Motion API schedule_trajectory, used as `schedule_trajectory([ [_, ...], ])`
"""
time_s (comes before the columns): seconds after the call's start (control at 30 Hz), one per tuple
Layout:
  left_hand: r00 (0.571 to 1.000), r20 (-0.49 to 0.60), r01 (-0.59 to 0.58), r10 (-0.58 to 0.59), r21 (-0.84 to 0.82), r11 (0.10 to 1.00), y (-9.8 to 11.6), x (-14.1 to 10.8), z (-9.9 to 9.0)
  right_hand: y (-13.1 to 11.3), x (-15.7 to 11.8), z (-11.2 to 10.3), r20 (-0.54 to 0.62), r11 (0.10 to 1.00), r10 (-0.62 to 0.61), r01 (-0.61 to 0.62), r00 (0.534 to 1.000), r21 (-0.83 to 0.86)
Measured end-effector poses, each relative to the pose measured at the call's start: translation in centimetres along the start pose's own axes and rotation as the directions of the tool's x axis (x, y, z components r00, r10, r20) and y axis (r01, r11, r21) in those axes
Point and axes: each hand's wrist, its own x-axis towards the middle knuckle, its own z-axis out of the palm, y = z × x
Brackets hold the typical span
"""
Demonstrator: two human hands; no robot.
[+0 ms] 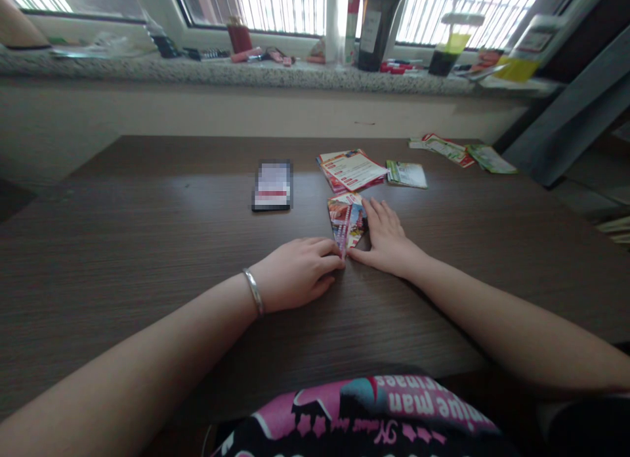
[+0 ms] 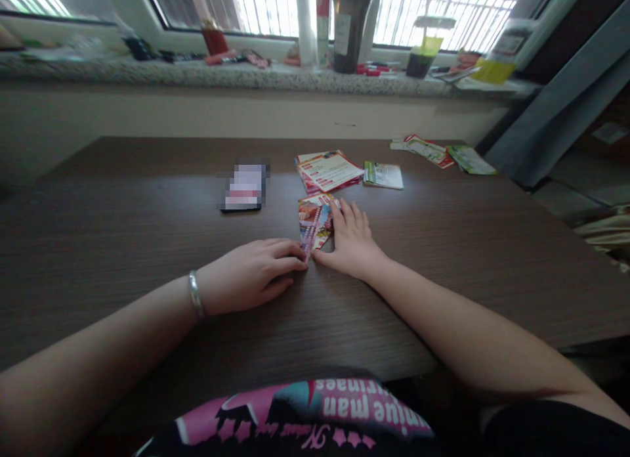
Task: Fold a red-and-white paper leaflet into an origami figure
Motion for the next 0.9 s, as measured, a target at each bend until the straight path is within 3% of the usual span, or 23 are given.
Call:
schedule_trajectory([
  [0.53, 0.997, -0.059, -0.047, 0.045, -0.038, 0.998, -0.5, -0.1, 1.0, 1.9, 1.1, 0.5, -0.069, 0.998, 0.034, -0.03, 0.997, 0.048],
  [0.8, 0.998, -0.049, -0.051, 0.05, -0.021, 0.998, -0.7, 0.3, 0.6, -0.5, -0.4, -0.7, -0.012, 0.984, -0.168, 0.168, 0.986, 0.053],
  [0.9, 0.998, -0.047, -0.053, 0.051, -0.031, 0.998, -0.8, 0.4, 0.6, -0.8, -0.5, -0.8, 0.023, 0.986, -0.159, 0.158, 0.987, 0.059],
])
